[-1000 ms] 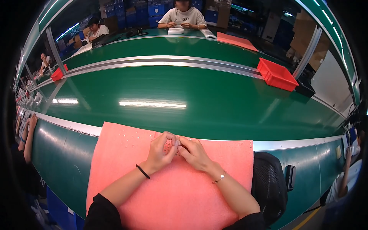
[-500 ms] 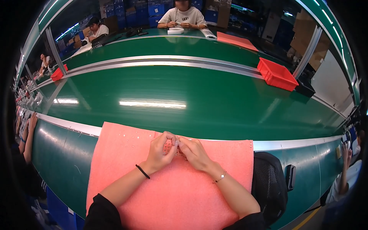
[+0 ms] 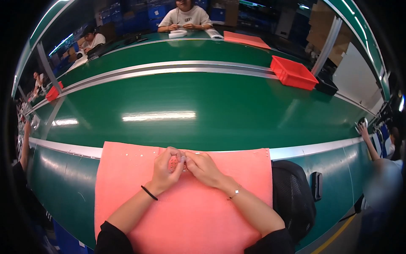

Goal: Assembling a white security camera housing and applying small stickers to the device.

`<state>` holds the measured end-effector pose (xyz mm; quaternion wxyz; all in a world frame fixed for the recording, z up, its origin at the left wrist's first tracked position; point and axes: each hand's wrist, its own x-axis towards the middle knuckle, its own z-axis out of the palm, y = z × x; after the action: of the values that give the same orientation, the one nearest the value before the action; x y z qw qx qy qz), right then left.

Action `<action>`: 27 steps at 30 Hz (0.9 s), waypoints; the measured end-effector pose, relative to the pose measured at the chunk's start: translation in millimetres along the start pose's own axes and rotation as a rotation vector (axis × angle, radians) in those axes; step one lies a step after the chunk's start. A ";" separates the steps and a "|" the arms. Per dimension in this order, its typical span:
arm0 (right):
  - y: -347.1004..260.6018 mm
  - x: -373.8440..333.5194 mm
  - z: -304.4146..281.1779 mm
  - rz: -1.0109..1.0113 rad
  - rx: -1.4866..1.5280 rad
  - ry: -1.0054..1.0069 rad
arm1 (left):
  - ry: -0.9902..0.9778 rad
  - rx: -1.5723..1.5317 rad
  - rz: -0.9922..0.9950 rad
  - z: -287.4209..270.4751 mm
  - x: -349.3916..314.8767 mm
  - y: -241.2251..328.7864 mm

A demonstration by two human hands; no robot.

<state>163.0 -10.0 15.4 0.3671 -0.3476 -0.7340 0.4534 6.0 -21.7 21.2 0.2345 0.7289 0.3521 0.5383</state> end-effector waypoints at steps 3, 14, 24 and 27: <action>-3.6 0.2 0.2 -0.013 -0.012 0.019 | -0.018 0.013 -0.024 0.0 -0.5 -1.3; -8.1 -0.8 -2.2 -0.022 -0.011 0.012 | -0.035 -0.043 -0.011 1.1 0.7 -1.9; -11.1 -0.5 -1.7 0.007 -0.020 0.009 | -0.024 -0.034 -0.022 0.5 0.3 -1.9; -10.1 -1.0 -2.0 -0.016 -0.018 0.021 | -0.035 0.011 0.033 0.3 1.8 -1.6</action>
<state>163.4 -13.6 25.1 0.3751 -0.3501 -0.7369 0.4401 6.1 -19.2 21.0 0.2278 0.7452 0.3388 0.5272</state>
